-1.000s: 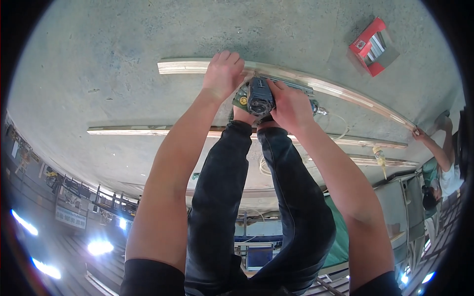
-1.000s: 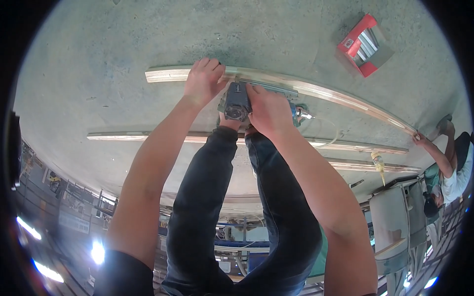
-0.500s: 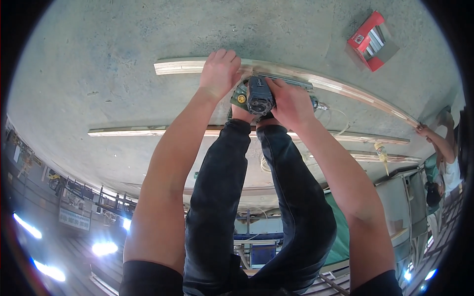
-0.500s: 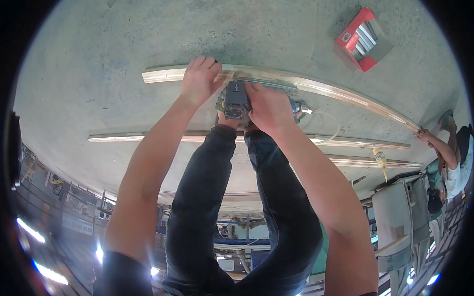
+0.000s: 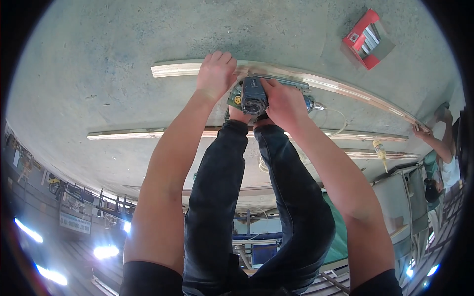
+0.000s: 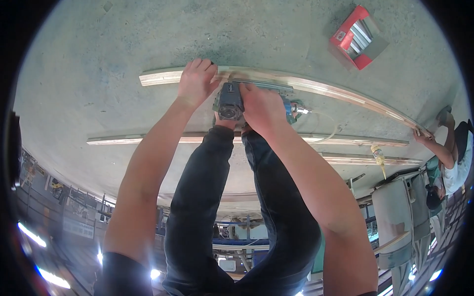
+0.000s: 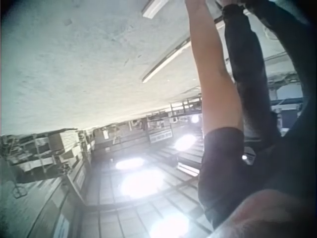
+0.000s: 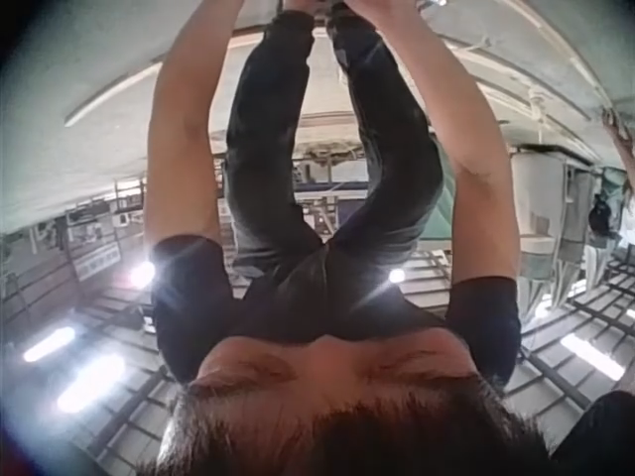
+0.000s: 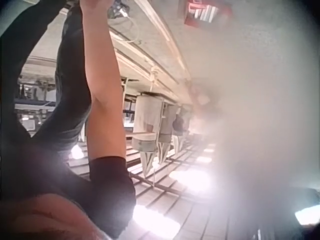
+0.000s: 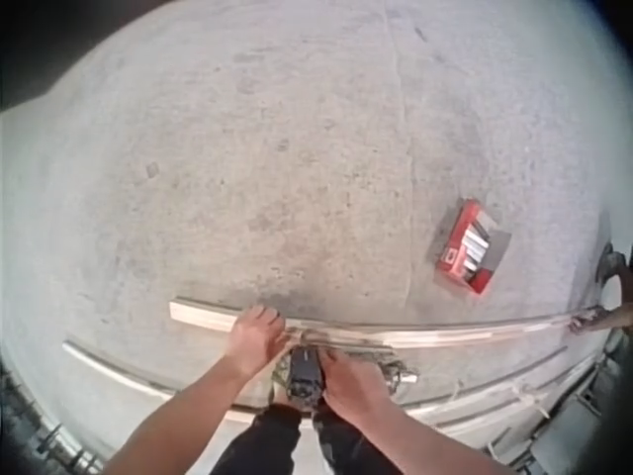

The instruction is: Assembling curved wooden frames using a staple gun and wooden slats on the factory floor.

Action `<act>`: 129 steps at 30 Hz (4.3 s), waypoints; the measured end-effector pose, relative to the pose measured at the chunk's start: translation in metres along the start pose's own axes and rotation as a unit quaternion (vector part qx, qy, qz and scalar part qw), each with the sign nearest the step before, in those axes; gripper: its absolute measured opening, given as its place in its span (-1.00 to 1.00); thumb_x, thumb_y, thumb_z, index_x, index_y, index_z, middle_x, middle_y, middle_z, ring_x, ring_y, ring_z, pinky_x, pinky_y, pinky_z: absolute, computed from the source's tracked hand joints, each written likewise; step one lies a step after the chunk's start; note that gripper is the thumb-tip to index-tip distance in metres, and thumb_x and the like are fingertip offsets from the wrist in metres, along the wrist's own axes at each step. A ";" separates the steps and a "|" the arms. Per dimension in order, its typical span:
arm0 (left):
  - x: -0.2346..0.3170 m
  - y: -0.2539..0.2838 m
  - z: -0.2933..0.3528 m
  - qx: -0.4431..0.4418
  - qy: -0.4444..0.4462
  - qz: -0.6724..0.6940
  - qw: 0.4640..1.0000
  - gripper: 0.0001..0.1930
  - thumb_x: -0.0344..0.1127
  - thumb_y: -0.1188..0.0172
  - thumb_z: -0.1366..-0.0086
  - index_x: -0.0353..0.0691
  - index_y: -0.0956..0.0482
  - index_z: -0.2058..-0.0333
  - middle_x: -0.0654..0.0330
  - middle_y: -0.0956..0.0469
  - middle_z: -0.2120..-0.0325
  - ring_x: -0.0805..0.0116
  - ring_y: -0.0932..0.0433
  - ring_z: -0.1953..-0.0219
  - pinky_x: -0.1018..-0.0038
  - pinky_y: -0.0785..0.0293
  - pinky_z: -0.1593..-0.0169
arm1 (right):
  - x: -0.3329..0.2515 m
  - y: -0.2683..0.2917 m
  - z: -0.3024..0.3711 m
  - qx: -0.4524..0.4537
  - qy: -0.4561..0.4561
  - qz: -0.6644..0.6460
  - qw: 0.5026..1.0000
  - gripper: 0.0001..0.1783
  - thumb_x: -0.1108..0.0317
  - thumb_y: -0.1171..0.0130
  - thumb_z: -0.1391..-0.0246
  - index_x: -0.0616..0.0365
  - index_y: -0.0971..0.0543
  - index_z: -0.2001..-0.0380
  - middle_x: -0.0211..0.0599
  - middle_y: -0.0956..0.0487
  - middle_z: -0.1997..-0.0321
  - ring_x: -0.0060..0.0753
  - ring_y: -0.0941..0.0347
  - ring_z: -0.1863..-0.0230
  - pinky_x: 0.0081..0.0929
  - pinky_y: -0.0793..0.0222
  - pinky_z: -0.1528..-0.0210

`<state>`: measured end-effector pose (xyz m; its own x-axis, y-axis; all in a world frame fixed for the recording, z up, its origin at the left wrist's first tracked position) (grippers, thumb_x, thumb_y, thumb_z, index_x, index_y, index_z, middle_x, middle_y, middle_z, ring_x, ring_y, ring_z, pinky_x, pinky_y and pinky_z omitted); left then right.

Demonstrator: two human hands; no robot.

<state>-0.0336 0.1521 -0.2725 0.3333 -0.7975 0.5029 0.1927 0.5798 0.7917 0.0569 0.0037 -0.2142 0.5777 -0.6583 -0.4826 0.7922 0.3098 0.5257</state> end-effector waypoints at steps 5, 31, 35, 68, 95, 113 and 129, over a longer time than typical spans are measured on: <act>0.002 0.001 -0.003 -0.015 -0.007 -0.022 1.000 -0.60 -0.27 -0.54 0.04 -0.10 -0.64 0.19 0.24 -0.52 0.24 0.16 -0.53 0.06 0.25 -0.50 -0.04 | 0.006 0.014 0.018 0.036 0.007 -0.023 0.999 -0.22 0.43 -0.28 0.04 0.03 -0.50 -0.36 -0.27 -0.65 -0.06 0.09 -0.65 0.08 -0.04 -0.59 0.03; 0.162 -0.051 -0.079 -0.241 0.024 -0.166 0.956 -0.68 -0.21 -0.30 -0.29 -0.16 -0.62 0.02 0.07 -0.62 0.07 0.09 -0.61 -0.08 0.12 -0.50 -0.16 | 0.200 0.059 0.463 0.314 -0.369 -0.298 0.823 -0.57 0.65 -0.25 0.06 0.25 -0.57 0.04 -0.12 -0.62 0.21 -0.15 -0.60 0.17 -0.27 -0.51 0.00; 0.208 -0.087 -0.095 -0.091 -0.015 -0.164 0.982 -0.82 -0.28 -0.18 -0.26 -0.16 -0.66 0.21 0.11 -0.61 0.19 0.10 -0.60 -0.01 0.14 -0.54 -0.04 | 0.222 0.043 0.437 0.270 -0.331 -0.350 0.834 -0.51 0.68 -0.27 0.04 0.28 -0.55 -0.04 -0.18 -0.64 0.18 -0.32 -0.57 0.17 -0.36 -0.52 0.04; 0.069 -0.017 -0.018 0.028 0.104 0.019 0.994 -0.43 -0.29 -0.60 0.08 -0.18 -0.71 0.01 0.17 -0.62 0.15 0.05 -0.58 -0.01 0.20 -0.57 -0.09 | 0.109 0.042 0.103 0.038 0.006 -0.087 0.995 -0.22 0.36 -0.33 -0.01 0.07 -0.47 -0.38 -0.18 -0.63 -0.07 0.12 -0.65 0.09 -0.03 -0.58 0.06; 0.024 -0.008 -0.001 0.055 0.056 0.107 0.991 -0.58 -0.41 -0.54 0.04 -0.13 -0.67 0.13 0.24 -0.66 0.14 0.13 -0.62 0.02 0.20 -0.51 -0.12 | 0.011 -0.003 0.011 0.020 0.020 -0.011 1.000 -0.35 0.38 -0.31 -0.04 0.09 -0.53 -0.27 -0.21 -0.65 0.02 0.07 -0.67 0.10 -0.01 -0.59 0.07; 0.034 -0.008 -0.002 0.081 0.020 0.027 0.996 -0.70 -0.25 -0.48 -0.06 -0.14 -0.67 0.21 0.25 -0.64 0.22 0.18 -0.61 0.08 0.23 -0.51 -0.04 | 0.030 0.006 0.021 -0.005 -0.023 -0.006 1.000 -0.30 0.35 -0.29 -0.05 0.05 -0.51 -0.33 -0.19 -0.64 0.00 0.11 -0.66 0.09 0.00 -0.61 0.05; 0.036 -0.009 -0.003 0.061 0.029 0.011 0.998 -0.68 -0.25 -0.49 -0.07 -0.15 -0.68 0.19 0.25 -0.65 0.20 0.19 -0.62 0.06 0.23 -0.52 -0.07 | 0.031 0.002 0.020 -0.009 -0.035 0.003 0.999 -0.31 0.41 -0.31 -0.01 0.04 -0.51 -0.30 -0.21 -0.65 -0.01 0.12 -0.66 0.07 0.00 -0.60 0.02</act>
<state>-0.0209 0.1192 -0.2625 0.3895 -0.7720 0.5023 0.0721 0.5692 0.8190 0.0725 -0.0296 -0.2142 0.5677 -0.7028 -0.4287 0.7924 0.3255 0.5158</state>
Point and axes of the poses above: each hand's wrist, its own z-axis away from the middle knuckle, its own y-axis out of the back of the hand, x = y × z, the point moved 7 cm from there along -z, towards the middle knuckle
